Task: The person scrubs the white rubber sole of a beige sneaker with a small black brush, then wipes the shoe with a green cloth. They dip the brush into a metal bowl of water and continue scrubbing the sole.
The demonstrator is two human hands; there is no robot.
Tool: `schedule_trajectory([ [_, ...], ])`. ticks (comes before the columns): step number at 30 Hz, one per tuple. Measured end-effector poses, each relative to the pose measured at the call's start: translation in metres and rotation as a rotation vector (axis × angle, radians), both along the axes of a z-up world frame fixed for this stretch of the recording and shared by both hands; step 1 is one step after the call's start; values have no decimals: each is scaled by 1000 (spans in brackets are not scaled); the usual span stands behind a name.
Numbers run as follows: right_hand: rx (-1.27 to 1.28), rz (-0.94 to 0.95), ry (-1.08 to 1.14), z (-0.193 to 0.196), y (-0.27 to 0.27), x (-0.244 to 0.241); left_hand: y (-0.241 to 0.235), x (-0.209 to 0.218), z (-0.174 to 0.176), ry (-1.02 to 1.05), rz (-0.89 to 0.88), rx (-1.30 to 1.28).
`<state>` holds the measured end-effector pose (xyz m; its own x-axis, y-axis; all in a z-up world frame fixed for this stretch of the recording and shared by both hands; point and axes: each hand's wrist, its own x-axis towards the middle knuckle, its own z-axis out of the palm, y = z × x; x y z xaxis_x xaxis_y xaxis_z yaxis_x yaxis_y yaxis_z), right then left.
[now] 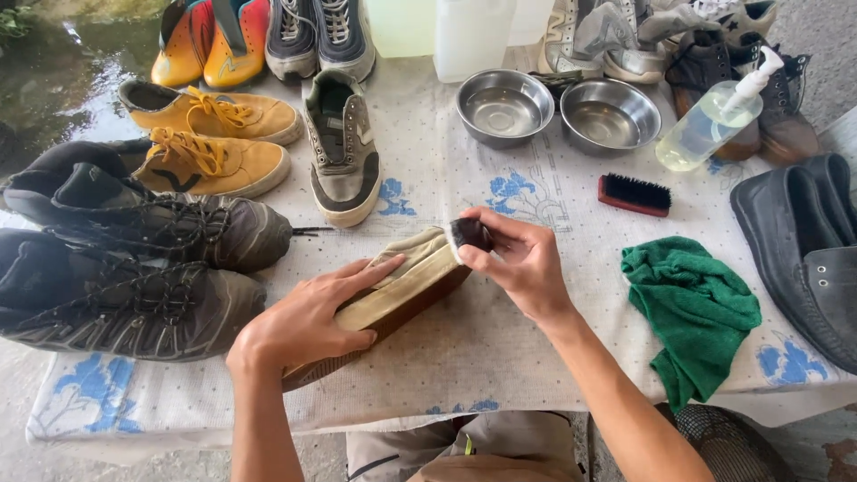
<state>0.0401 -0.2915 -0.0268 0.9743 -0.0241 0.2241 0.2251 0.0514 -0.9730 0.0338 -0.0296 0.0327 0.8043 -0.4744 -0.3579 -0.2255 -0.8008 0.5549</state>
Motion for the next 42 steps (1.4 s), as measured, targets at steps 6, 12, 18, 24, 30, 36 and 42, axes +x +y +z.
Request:
schedule_trajectory([
  [6, -88, -43, -43, -23, -8, 14, 0, -2, 0, -18, -16, -5],
  [12, -209, -22, -164, -9, 4, 6, 2, 1, -2, -23, -19, -10],
  [18, -431, -58, -407, -3, 20, -19, 6, 2, -12, -52, -45, -52],
  [24, -632, -225, -577, -36, 19, -2, 8, 6, -11, -44, -20, -68],
  [30, -660, -199, -546, -31, 33, -4, 9, 5, -12, -40, -20, -34],
  [36, -661, -129, -510, -24, 44, -21, 6, 5, -8, -31, -24, -39],
  [42, -540, -87, -372, -17, 24, -7, 4, -3, -1, -25, -28, -29],
])
